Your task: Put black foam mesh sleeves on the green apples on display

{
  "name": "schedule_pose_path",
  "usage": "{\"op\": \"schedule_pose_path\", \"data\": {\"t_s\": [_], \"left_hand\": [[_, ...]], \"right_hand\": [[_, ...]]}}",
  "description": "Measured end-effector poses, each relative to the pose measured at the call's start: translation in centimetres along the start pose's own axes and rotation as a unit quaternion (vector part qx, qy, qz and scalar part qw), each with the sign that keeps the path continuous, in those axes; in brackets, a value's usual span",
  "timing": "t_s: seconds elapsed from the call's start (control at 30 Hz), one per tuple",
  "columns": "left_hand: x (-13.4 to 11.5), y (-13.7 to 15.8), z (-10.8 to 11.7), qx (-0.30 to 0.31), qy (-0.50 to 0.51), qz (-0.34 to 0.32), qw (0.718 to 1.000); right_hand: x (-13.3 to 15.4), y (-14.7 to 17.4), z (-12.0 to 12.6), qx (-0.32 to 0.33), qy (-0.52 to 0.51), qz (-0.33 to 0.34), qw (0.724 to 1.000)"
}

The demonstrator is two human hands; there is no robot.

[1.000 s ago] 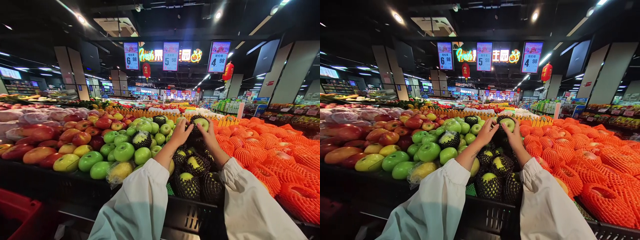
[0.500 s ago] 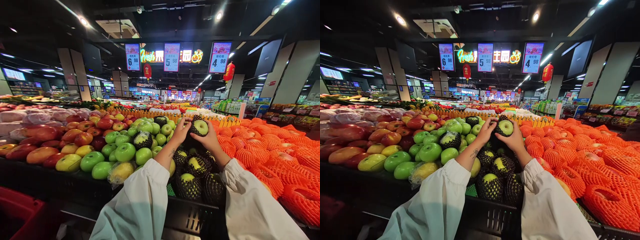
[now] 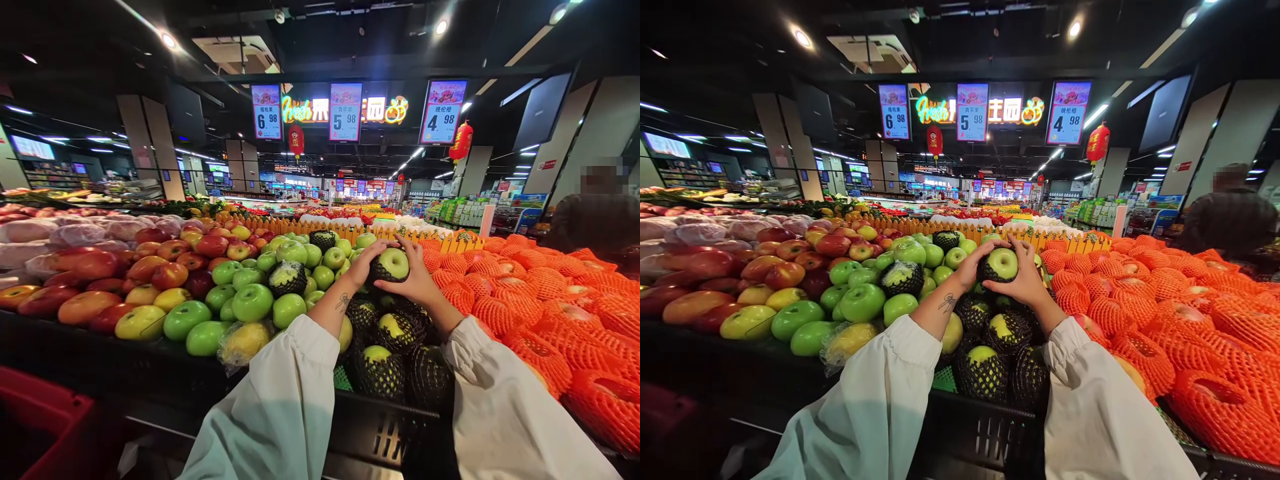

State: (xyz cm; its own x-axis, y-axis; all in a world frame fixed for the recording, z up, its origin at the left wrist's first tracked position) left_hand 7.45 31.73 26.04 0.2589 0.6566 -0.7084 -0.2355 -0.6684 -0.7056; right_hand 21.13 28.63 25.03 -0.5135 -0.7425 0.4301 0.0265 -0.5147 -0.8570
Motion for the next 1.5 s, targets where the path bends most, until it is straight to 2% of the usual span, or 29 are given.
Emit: {"op": "schedule_pose_path", "data": {"t_s": [0.2,0.33,0.4,0.47,0.53,0.6,0.67,0.73,0.83,0.97,1.07,1.13,1.33,1.5], "left_hand": [[1.3,-0.1,0.4,-0.066,-0.011,0.081,0.994],[1.3,-0.3,0.6,-0.061,-0.032,0.073,0.995],[1.2,-0.5,1.5,-0.090,-0.068,0.056,0.992],[1.3,-0.7,3.2,-0.172,-0.130,0.047,0.975],[1.8,-0.7,4.8,-0.257,-0.205,0.075,0.941],[2.7,-0.5,5.4,-0.284,-0.259,0.124,0.915],[3.7,-0.4,4.8,-0.242,-0.300,0.143,0.912],[4.3,-0.2,3.9,-0.185,-0.335,0.131,0.915],[4.9,0.5,3.2,-0.111,-0.396,0.133,0.902],[5.2,1.1,3.5,-0.059,-0.440,0.162,0.881],[5.6,1.1,3.9,-0.046,-0.454,0.175,0.873],[6.0,0.9,4.0,-0.042,-0.449,0.170,0.876],[6.4,-0.1,4.2,-0.053,-0.446,0.105,0.887],[5.4,0.0,4.2,-0.077,-0.460,0.128,0.876]], "right_hand": [[-0.4,-0.1,-0.1,-0.010,-0.026,-0.041,0.999],[-0.3,-0.1,0.0,-0.028,-0.008,-0.054,0.998],[-0.4,-0.1,0.2,-0.051,0.008,-0.063,0.997],[-0.4,-0.2,0.7,-0.096,0.008,-0.071,0.993],[-0.2,-0.3,1.5,-0.161,-0.013,-0.066,0.985],[0.0,-0.4,2.4,-0.226,-0.041,-0.047,0.972],[0.3,-0.4,3.1,-0.274,-0.048,-0.021,0.960],[0.6,-0.3,3.5,-0.292,-0.035,0.002,0.956],[0.8,-0.2,3.3,-0.288,-0.018,0.011,0.957],[1.0,-0.1,3.0,-0.270,-0.027,0.006,0.962],[1.3,-0.1,2.9,-0.261,-0.015,0.010,0.965],[1.3,-0.1,2.9,-0.263,-0.016,0.010,0.965],[1.3,-0.1,3.0,-0.271,-0.036,0.004,0.962],[0.5,-0.4,2.8,-0.273,-0.033,0.002,0.961]]}}
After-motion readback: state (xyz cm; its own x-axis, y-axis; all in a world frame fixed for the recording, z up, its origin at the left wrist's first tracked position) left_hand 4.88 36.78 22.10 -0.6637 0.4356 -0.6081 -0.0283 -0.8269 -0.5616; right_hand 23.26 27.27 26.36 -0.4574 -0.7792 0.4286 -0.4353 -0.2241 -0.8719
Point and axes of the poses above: each hand's wrist, its own y-axis away from the middle knuckle, its own z-axis out of the back of the hand, x = y × z, the point moved 5 cm from there along -y, towards the middle knuckle, and after that the axes turned 10 degrees about -x, right-handed, at the moved point
